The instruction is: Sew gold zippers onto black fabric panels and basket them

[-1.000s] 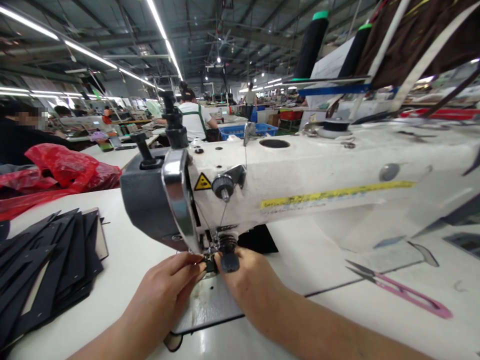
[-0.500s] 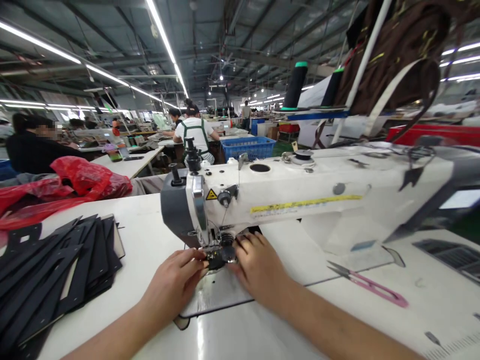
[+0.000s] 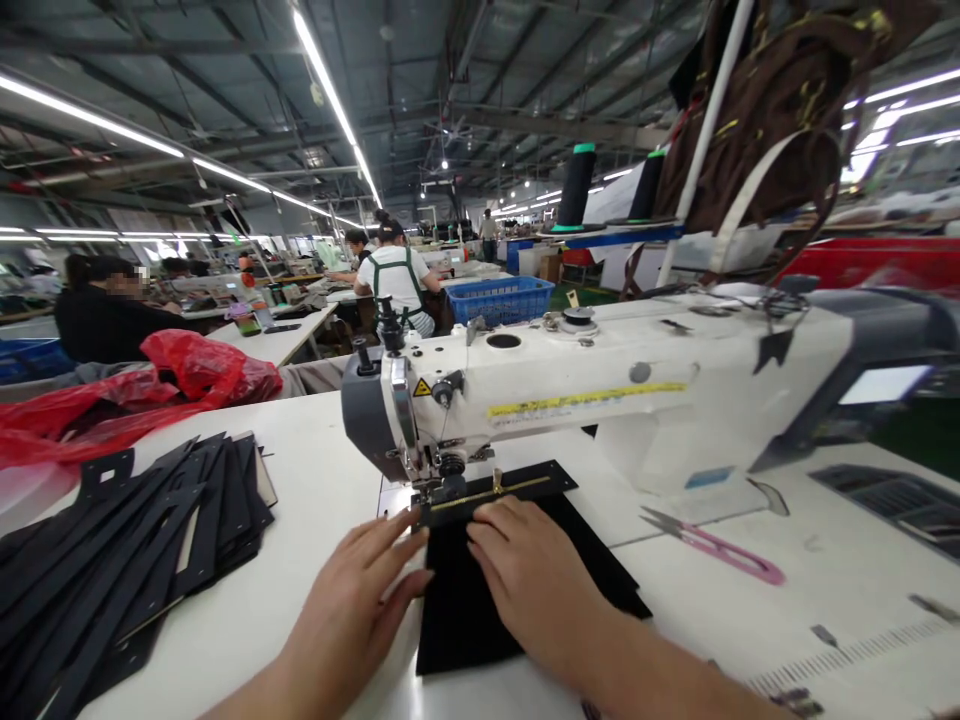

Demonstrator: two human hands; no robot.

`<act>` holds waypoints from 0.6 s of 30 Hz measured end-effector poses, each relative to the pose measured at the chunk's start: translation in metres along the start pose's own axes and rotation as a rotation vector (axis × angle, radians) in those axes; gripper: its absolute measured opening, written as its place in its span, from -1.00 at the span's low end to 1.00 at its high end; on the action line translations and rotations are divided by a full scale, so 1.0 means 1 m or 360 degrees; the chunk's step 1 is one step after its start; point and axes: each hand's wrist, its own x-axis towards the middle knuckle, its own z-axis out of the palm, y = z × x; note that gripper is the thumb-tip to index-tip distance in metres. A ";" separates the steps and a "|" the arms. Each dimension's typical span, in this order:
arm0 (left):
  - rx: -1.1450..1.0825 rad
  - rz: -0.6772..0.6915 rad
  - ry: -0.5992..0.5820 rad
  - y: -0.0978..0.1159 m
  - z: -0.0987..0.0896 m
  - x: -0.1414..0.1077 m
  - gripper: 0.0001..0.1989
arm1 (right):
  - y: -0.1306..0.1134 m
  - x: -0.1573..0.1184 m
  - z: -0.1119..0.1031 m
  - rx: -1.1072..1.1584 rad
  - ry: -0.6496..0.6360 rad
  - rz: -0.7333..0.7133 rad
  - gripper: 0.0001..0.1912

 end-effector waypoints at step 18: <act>0.0070 -0.0029 -0.0312 0.001 -0.011 0.012 -0.66 | 0.012 0.007 0.024 0.0090 -0.0156 -0.0118 -0.63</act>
